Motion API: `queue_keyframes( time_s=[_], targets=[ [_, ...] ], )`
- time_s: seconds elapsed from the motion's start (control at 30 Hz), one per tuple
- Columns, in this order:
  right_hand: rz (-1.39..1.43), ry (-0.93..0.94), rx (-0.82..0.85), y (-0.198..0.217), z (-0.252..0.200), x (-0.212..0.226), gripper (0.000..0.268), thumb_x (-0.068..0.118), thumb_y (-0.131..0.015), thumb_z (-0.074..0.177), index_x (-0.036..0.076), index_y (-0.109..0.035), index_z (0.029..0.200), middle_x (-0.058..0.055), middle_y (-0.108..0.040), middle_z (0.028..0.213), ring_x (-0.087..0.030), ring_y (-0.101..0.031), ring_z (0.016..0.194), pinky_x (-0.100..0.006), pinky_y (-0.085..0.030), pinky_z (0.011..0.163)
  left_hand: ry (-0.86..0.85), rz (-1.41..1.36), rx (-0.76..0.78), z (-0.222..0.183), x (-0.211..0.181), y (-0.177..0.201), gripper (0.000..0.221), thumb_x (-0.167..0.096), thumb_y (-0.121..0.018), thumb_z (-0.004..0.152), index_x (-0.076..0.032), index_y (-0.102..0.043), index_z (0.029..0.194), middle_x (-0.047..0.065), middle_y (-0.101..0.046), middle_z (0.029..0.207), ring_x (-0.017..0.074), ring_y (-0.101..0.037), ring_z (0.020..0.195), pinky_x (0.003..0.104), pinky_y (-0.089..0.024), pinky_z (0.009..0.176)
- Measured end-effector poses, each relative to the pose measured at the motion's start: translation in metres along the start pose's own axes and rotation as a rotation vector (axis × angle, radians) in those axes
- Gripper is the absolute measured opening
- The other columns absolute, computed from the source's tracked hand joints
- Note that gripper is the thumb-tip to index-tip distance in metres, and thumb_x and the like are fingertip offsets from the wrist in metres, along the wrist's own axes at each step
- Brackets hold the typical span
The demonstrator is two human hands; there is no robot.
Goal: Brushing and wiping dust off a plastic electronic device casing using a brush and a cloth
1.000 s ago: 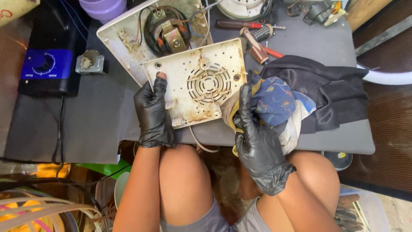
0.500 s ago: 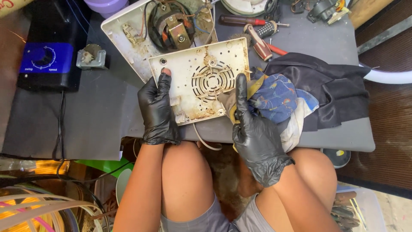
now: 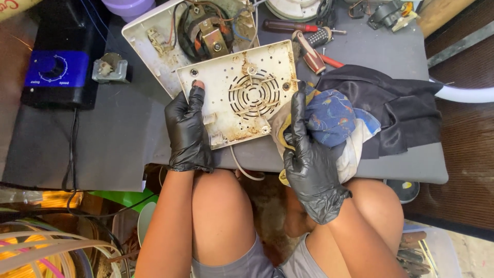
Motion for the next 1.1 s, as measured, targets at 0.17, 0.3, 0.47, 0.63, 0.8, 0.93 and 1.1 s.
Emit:
queue_keyframes(
  time_s=[0.17, 0.3, 0.47, 0.63, 0.8, 0.93, 1.1],
  targets=[
    [0.030, 0.029, -0.055, -0.005, -0.001, 0.006, 0.075, 0.019, -0.062, 0.082, 0.016, -0.049, 0.156, -0.012, -0.079, 0.099, -0.041, -0.072, 0.097, -0.056, -0.050, 0.094, 0.025, -0.043, -0.023, -0.003, 0.001, 0.001, 0.030, -0.034, -0.072, 0.099, -0.008, -0.077, 0.112, 0.018, -0.078, 0.092, 0.0171, -0.062, 0.099, 0.037, -0.054, 0.092],
    [0.039, 0.033, -0.081, -0.010, -0.007, 0.006, 0.075, 0.018, -0.063, 0.081, 0.014, -0.049, 0.155, -0.012, -0.079, 0.098, -0.041, -0.072, 0.095, -0.056, -0.052, 0.093, 0.055, -0.093, -0.034, -0.008, -0.001, -0.001, 0.028, -0.034, -0.074, 0.097, -0.010, -0.078, 0.111, 0.011, -0.079, 0.090, 0.0109, -0.062, 0.092, 0.033, -0.055, 0.090],
    [-0.086, 0.004, -0.123, -0.019, 0.005, -0.023, 0.085, 0.028, -0.061, 0.083, 0.022, -0.035, 0.164, -0.002, -0.078, 0.111, -0.029, -0.073, 0.104, -0.066, -0.035, 0.107, 0.083, -0.155, -0.046, -0.006, -0.007, 0.000, 0.025, -0.031, -0.075, 0.097, -0.010, -0.078, 0.109, 0.007, -0.077, 0.081, 0.0087, -0.063, 0.081, 0.029, -0.056, 0.085],
    [-0.012, -0.194, -0.165, 0.004, 0.001, -0.026, 0.081, 0.024, -0.060, 0.083, 0.021, -0.039, 0.162, -0.005, -0.079, 0.094, -0.036, -0.073, 0.089, -0.054, -0.058, 0.080, 0.073, -0.144, -0.013, -0.007, -0.024, -0.002, 0.025, -0.031, -0.073, 0.098, -0.010, -0.078, 0.110, 0.011, -0.078, 0.086, 0.0112, -0.062, 0.087, 0.032, -0.055, 0.086],
    [0.081, 0.011, -0.117, -0.010, -0.006, -0.004, 0.070, 0.021, -0.064, 0.078, 0.020, -0.058, 0.147, -0.006, -0.079, 0.089, -0.039, -0.072, 0.094, -0.051, -0.058, 0.084, 0.056, -0.194, -0.010, -0.008, -0.020, 0.000, 0.026, -0.032, -0.072, 0.099, -0.008, -0.078, 0.108, 0.010, -0.078, 0.086, 0.0100, -0.059, 0.087, 0.033, -0.055, 0.087],
    [-0.105, -0.001, -0.221, -0.002, 0.001, -0.010, 0.073, 0.022, -0.064, 0.081, 0.019, -0.054, 0.153, -0.001, -0.078, 0.090, -0.031, -0.074, 0.092, -0.057, -0.046, 0.097, 0.129, -0.120, -0.032, 0.000, 0.013, 0.001, 0.026, -0.035, -0.072, 0.098, -0.012, -0.079, 0.108, 0.013, -0.078, 0.088, 0.0169, -0.064, 0.096, 0.038, -0.054, 0.090],
    [-0.182, -0.082, -0.266, 0.009, -0.004, 0.004, 0.069, 0.023, -0.063, 0.086, 0.018, -0.054, 0.155, -0.013, -0.072, 0.070, -0.042, -0.073, 0.076, -0.057, -0.057, 0.066, 0.192, -0.123, -0.012, -0.008, -0.017, 0.002, 0.031, -0.042, -0.070, 0.097, -0.015, -0.079, 0.108, 0.012, -0.078, 0.092, 0.0235, -0.072, 0.097, 0.042, -0.053, 0.094]
  ],
)
Point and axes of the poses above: each hand's wrist, its own z-axis towards the middle knuckle, its own y-axis out of the back of the hand, x = y × z, the point moved 6 cm from there along z, towards the middle knuckle
